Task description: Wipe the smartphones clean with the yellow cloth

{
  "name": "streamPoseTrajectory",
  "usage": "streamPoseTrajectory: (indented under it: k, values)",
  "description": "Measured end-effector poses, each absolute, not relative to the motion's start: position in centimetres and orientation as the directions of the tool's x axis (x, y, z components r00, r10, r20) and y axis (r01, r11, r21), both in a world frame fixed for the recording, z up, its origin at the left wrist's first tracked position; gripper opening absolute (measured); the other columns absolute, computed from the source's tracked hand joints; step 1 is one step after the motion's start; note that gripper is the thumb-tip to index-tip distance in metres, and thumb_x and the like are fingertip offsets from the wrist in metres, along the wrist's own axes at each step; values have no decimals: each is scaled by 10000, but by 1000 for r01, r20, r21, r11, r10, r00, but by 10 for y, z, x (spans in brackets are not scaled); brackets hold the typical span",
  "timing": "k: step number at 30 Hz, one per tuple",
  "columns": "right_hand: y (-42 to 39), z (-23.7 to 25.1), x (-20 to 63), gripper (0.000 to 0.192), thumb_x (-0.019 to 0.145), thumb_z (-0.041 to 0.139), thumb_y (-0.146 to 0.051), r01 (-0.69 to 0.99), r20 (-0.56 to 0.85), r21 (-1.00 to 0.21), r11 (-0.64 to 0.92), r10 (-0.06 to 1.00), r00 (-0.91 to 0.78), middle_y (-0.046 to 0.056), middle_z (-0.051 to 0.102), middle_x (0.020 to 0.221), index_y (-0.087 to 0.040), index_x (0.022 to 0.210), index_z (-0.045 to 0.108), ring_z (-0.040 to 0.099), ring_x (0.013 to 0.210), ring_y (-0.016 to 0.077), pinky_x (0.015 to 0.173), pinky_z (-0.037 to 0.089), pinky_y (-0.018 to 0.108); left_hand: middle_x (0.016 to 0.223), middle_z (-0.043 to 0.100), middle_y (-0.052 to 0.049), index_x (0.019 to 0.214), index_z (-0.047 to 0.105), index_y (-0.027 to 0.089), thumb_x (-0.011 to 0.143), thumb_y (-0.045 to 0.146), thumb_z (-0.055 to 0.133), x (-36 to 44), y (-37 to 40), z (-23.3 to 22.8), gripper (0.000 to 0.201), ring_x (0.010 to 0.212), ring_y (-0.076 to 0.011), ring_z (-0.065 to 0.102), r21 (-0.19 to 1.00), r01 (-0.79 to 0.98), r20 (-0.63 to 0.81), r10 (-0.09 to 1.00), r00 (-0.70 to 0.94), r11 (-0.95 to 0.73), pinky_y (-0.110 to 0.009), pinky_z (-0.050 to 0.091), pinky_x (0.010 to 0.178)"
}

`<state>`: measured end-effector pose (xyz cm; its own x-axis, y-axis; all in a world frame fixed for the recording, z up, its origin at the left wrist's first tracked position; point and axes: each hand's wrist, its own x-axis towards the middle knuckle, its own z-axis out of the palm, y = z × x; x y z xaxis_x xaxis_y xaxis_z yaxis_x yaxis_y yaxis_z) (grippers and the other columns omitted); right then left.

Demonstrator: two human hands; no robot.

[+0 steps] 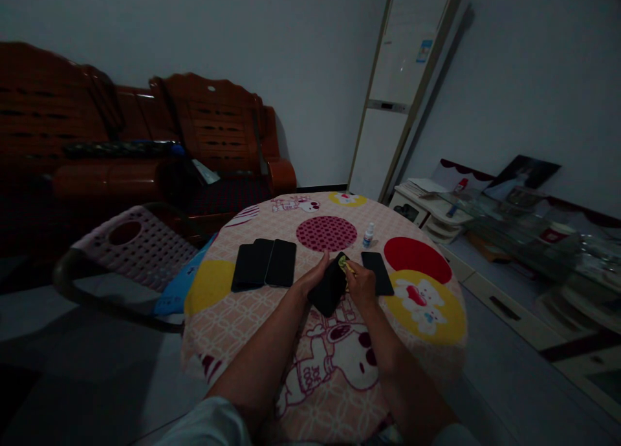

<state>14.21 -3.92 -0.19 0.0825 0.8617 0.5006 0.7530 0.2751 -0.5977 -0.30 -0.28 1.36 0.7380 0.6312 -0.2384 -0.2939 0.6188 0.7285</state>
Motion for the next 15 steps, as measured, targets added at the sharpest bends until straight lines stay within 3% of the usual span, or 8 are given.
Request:
streamPoseTrajectory:
  k: [5,12,15]
  values:
    - [-40,-4,134,258,866,490,-245,724,490,-577,378,869,-64,52,739,888,-225,1002,708,681,821,197,715,485,244,795,683,-88,1123,600,158,900,596,314,-3,1,15,569,603,-172,643,685,-383,-252,695,674,620,-276,518,591]
    - [-38,-2,137,288,864,472,-222,752,493,-604,264,865,92,91,736,929,-176,1038,696,687,827,207,740,492,260,865,685,-85,1211,561,205,849,668,343,0,-1,11,627,667,-192,658,698,-340,-251,661,707,630,-302,522,609]
    - [-41,-1,135,290,864,469,-213,736,509,-604,306,859,60,99,733,954,-168,1047,690,685,852,214,756,494,269,870,686,-92,1185,579,180,871,656,294,3,0,11,638,704,-184,663,669,-409,-235,698,676,621,-278,518,641]
